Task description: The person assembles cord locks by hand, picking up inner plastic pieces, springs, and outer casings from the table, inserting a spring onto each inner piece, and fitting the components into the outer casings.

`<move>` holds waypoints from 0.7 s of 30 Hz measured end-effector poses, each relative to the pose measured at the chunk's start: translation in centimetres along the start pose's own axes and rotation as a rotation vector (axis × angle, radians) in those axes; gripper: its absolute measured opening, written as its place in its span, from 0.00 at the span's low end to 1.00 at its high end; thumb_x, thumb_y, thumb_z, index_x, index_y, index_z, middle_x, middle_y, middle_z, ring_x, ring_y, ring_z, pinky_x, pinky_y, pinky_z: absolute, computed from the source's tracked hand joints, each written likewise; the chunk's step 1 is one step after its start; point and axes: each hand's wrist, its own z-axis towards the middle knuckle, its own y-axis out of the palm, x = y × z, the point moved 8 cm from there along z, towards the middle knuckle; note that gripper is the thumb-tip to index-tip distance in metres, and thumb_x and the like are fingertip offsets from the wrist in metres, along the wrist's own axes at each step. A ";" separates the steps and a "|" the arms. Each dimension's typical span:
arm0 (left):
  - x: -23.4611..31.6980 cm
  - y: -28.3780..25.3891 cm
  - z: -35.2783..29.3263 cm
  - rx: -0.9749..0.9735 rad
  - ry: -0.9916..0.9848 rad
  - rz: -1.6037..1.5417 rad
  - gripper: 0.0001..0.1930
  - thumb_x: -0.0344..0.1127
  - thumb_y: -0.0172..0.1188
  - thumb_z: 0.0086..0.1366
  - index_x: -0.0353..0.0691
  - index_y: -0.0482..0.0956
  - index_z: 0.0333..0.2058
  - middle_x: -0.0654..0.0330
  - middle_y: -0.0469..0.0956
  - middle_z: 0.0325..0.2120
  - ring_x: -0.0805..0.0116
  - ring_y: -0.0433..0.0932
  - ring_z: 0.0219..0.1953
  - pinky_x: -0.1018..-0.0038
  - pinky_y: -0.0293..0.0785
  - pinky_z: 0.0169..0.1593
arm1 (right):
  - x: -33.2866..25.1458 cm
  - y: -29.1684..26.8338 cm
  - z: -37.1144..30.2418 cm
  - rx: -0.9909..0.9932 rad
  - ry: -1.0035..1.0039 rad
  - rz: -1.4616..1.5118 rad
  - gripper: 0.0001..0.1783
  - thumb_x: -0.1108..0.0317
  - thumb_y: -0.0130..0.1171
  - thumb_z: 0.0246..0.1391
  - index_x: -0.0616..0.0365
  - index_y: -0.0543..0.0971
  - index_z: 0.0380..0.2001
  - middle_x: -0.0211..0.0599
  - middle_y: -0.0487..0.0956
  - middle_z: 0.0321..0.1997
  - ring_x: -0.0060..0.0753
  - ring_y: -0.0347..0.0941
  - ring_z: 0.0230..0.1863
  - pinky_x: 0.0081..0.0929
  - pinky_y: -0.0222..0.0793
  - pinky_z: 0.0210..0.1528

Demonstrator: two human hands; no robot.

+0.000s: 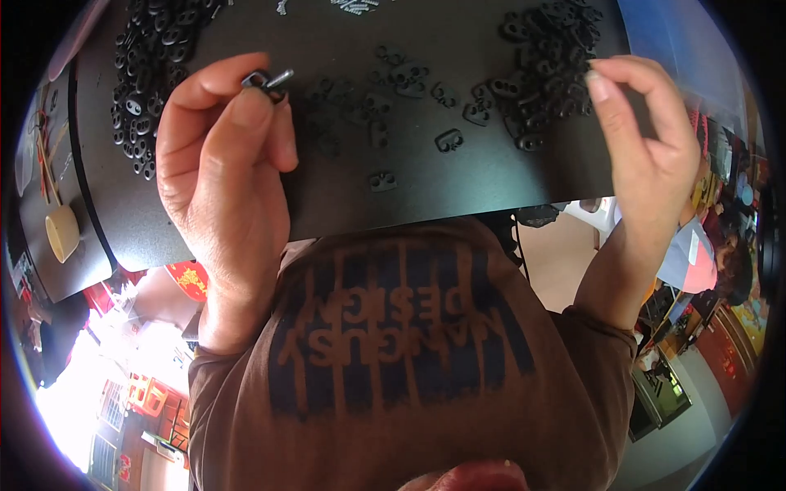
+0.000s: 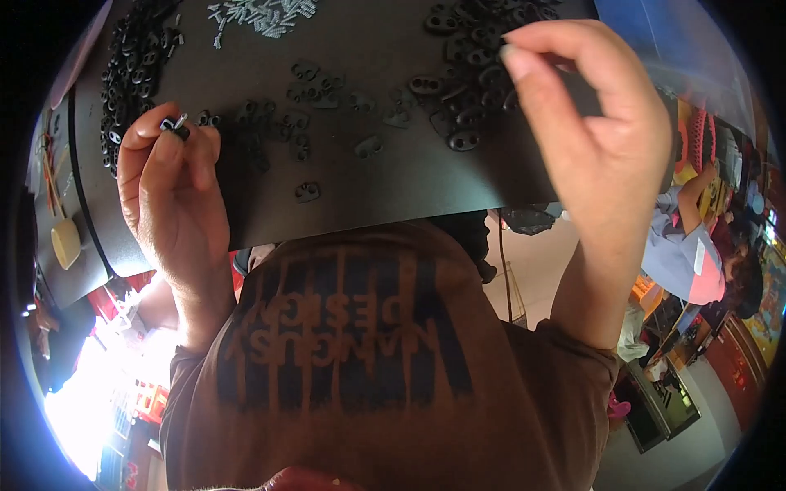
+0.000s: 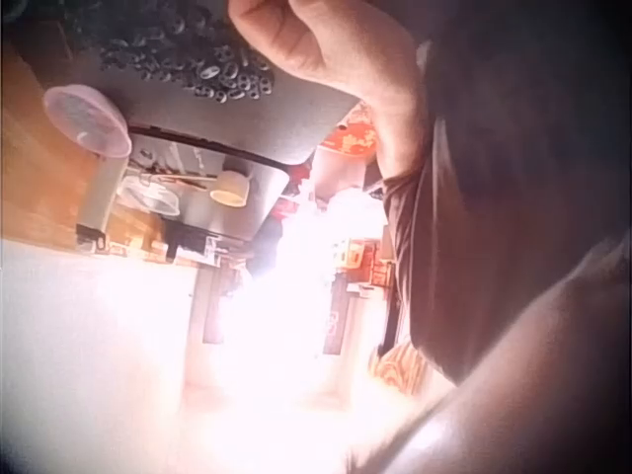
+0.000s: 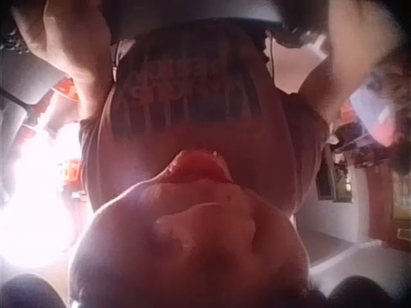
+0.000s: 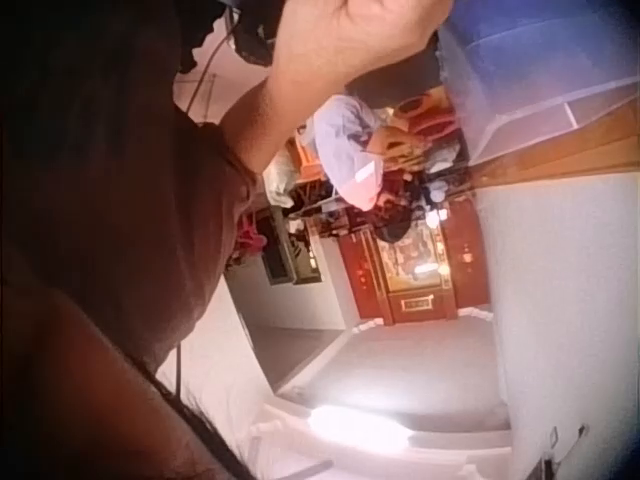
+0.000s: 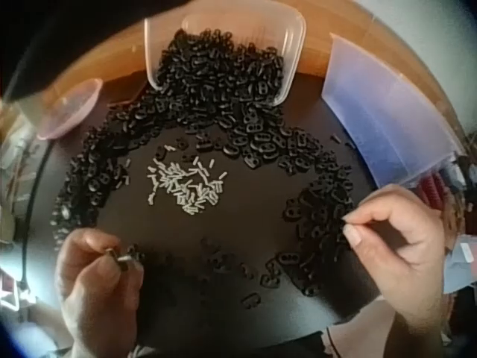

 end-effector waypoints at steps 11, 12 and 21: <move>-0.3 -0.2 -0.3 0.020 -0.026 0.036 0.10 0.25 0.50 0.58 0.28 0.71 0.38 0.63 0.70 0.19 0.79 0.62 0.18 0.83 0.59 0.25 | -2.3 4.1 -0.1 -0.192 -0.320 -0.235 0.10 0.76 0.60 0.39 0.62 0.75 0.30 0.37 0.73 0.30 0.36 0.69 0.33 0.25 0.64 0.36; -0.3 -0.2 -0.3 0.001 -0.026 0.025 0.09 0.25 0.51 0.58 0.29 0.71 0.38 0.63 0.70 0.19 0.79 0.62 0.18 0.83 0.59 0.25 | -2.3 4.6 -0.1 -0.212 -0.339 -0.283 0.11 0.75 0.61 0.38 0.61 0.75 0.30 0.37 0.73 0.29 0.37 0.68 0.32 0.26 0.64 0.35; 0.0 0.0 -0.5 0.002 -0.055 0.047 0.09 0.25 0.51 0.58 0.29 0.72 0.38 0.64 0.70 0.19 0.80 0.64 0.18 0.86 0.60 0.25 | -1.7 5.7 0.3 -0.247 -0.280 -0.275 0.09 0.75 0.61 0.37 0.61 0.74 0.27 0.36 0.72 0.27 0.39 0.68 0.31 0.30 0.63 0.33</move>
